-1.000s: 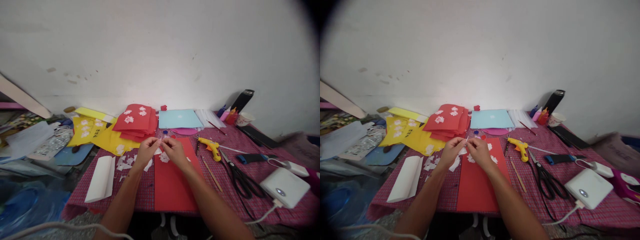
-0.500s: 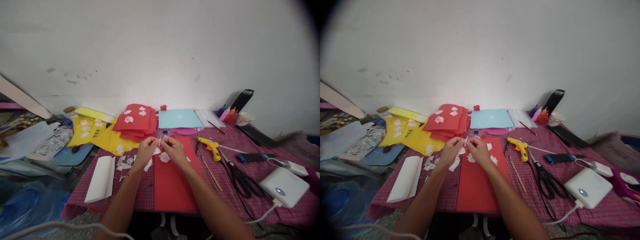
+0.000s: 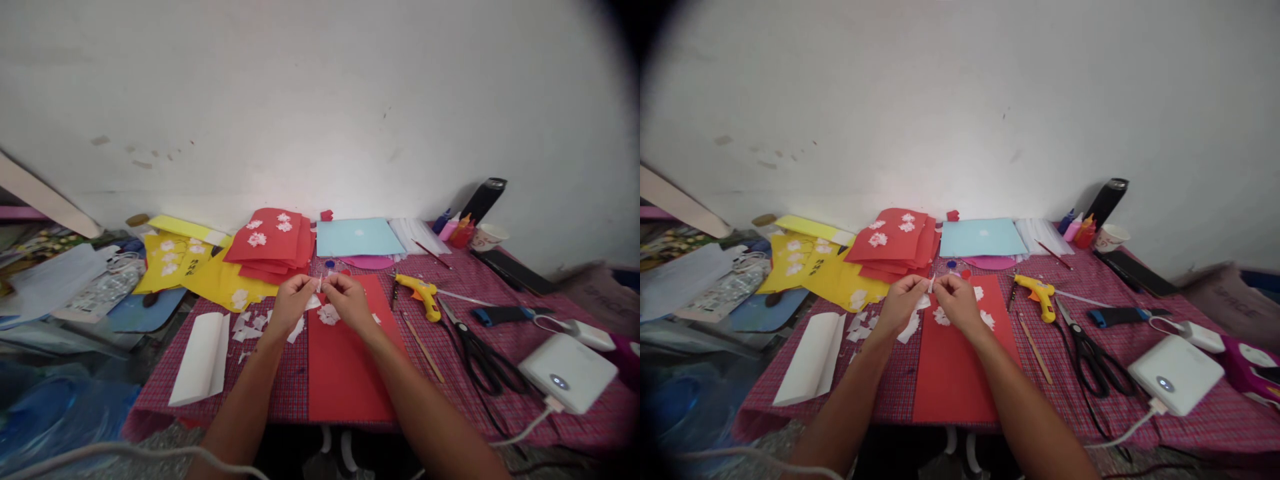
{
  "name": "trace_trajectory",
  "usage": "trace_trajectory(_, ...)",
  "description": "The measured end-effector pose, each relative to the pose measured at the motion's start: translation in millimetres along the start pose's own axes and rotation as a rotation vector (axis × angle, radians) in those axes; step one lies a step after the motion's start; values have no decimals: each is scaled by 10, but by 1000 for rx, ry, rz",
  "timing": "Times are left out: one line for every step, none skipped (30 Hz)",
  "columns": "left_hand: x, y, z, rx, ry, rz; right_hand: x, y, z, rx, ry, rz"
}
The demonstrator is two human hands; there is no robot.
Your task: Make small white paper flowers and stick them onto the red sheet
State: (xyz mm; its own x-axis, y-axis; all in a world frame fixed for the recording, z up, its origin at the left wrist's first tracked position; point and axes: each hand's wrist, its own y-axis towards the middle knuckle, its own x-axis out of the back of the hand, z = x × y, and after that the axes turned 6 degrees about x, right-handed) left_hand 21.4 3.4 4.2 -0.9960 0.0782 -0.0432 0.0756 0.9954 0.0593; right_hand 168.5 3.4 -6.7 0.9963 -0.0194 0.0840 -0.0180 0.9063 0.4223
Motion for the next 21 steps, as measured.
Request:
trace_trajectory(-1, -1, 1, 6, -7, -1, 5, 6, 2, -24, 32, -1)
trace_trajectory(-2, -1, 1, 13, -13, -2, 10, 11, 5, -46, 60, -2)
trace_trajectory(-3, -2, 1, 18, -18, -4, 14, 14, 10, -62, 84, -1)
trace_trajectory(-4, -2, 0, 20, -20, -5, 16, 14, 14, -68, 100, 1)
trace_trajectory(-5, -2, -2, 18, -18, -5, 16, 12, 18, -61, 108, 4)
trace_trajectory(-6, -2, -3, 13, -13, -4, 12, 7, 19, -42, 102, 9)
trace_trajectory(-6, -1, -5, 7, -7, -3, 5, 1, 18, -17, 84, 13)
trace_trajectory(-7, -1, -6, 3, -3, -1, -3, -7, 15, 12, 54, 12)
trace_trajectory(-7, 0, -7, 2, -1, 1, -13, -15, 11, 39, 19, 7)
trace_trajectory(-8, 0, -8, 3, -4, 1, -23, -22, 6, 59, -16, 2)
trace_trajectory(-8, 0, -7, 6, -9, 3, -30, -26, 2, 72, -42, -5)
trace_trajectory(-9, 0, -7, 9, -14, 6, -35, -28, -1, 77, -55, -10)
trace_trajectory(-10, -1, -6, 9, -17, 8, -37, -28, -3, 74, -51, -14)
trace_trajectory(-10, -2, -5, 6, -16, 6, -35, -24, -3, 62, -35, -15)
trace_trajectory(-11, -3, -4, 4, -14, 2, -30, -19, -1, 41, -7, -15)
trace_trajectory(-12, -4, -4, 5, -13, -2, -22, -12, 2, 14, 28, -15)
trace_trajectory(-12, -4, -5, 9, -13, -3, -14, -5, 8, -19, 64, -14)
trace_trajectory(-13, -5, -6, 15, -16, -2, -5, 2, 17, -53, 100, -13)
trace_trajectory(-14, -4, -6, 23, -23, 2, 3, 7, 29, -85, 132, -13)
trace_trajectory(-14, -3, -6, 31, -32, 6, 10, 12, 44, -112, 159, -13)
trace_trajectory(-14, -2, -5, 35, -40, 7, 16, 16, 61, -135, 181, -19)
